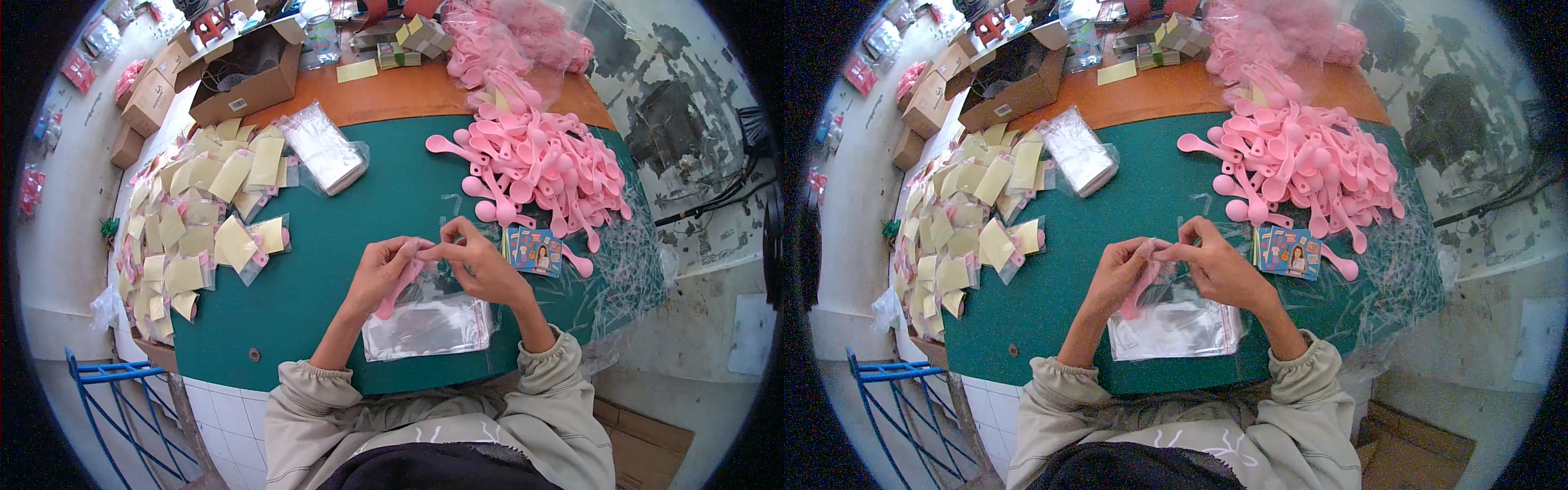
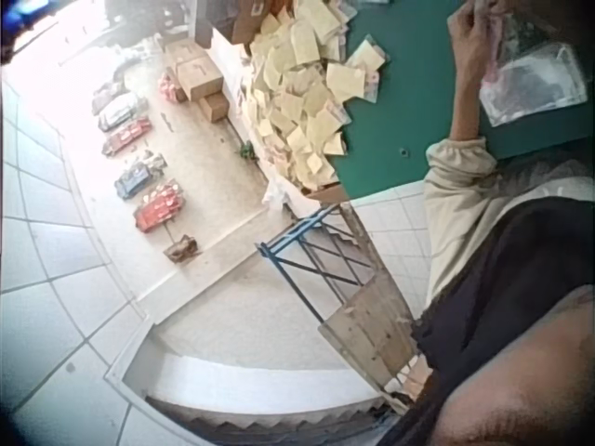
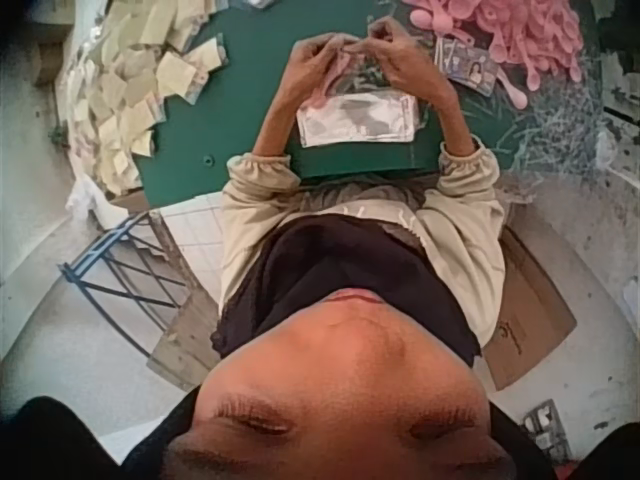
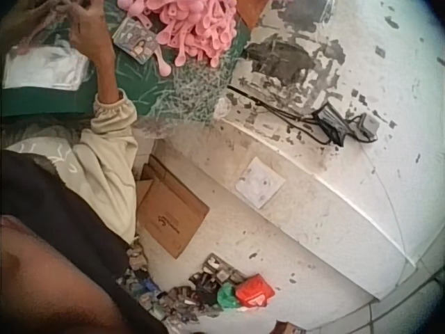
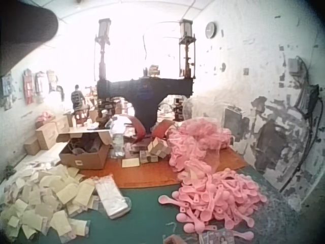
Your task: The person packages spoons by inserting a spoon and a printed card into a plastic sleeve, peeling off the adhesive cover strip to seal the sleeve, and stacking the packaged spoons onto a pile on the table.
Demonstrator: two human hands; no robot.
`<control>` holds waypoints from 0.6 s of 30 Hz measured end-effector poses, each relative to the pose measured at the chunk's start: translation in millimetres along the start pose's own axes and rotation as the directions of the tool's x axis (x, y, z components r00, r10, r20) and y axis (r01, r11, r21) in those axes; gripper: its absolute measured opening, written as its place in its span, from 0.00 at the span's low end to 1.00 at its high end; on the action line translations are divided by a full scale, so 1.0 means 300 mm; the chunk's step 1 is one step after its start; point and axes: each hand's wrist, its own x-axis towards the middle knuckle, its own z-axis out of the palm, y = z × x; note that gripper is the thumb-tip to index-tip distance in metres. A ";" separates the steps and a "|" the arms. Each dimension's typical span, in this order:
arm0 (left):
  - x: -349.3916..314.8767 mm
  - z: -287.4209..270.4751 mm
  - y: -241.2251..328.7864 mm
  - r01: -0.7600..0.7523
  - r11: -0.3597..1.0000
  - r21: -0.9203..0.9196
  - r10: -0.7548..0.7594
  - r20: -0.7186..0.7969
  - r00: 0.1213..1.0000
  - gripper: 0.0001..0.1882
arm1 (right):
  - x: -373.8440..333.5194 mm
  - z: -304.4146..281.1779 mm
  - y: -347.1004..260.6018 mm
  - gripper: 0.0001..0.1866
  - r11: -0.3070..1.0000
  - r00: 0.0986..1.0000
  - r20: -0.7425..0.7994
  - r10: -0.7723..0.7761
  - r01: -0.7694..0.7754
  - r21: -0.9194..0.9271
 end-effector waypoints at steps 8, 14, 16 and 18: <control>-0.019 0.013 0.044 0.044 0.998 -0.040 -0.041 0.078 0.996 0.18 | -0.263 -0.443 0.080 0.18 0.846 0.895 -0.246 0.372 -0.218 0.487; -0.001 0.001 0.014 -0.026 1.000 -0.007 0.027 0.108 0.994 0.15 | -0.331 -0.328 0.126 0.22 0.360 0.511 -0.822 0.251 -0.837 -0.411; -0.011 0.009 0.020 -0.007 1.000 -0.024 0.009 0.091 0.996 0.15 | -0.342 -0.249 0.151 0.21 0.448 0.550 -0.651 0.522 -0.827 -0.339; -0.005 0.009 0.027 -0.001 0.999 -0.036 0.003 0.068 0.998 0.14 | -0.344 -0.224 0.164 0.20 0.511 0.523 -0.653 0.548 -0.827 -0.235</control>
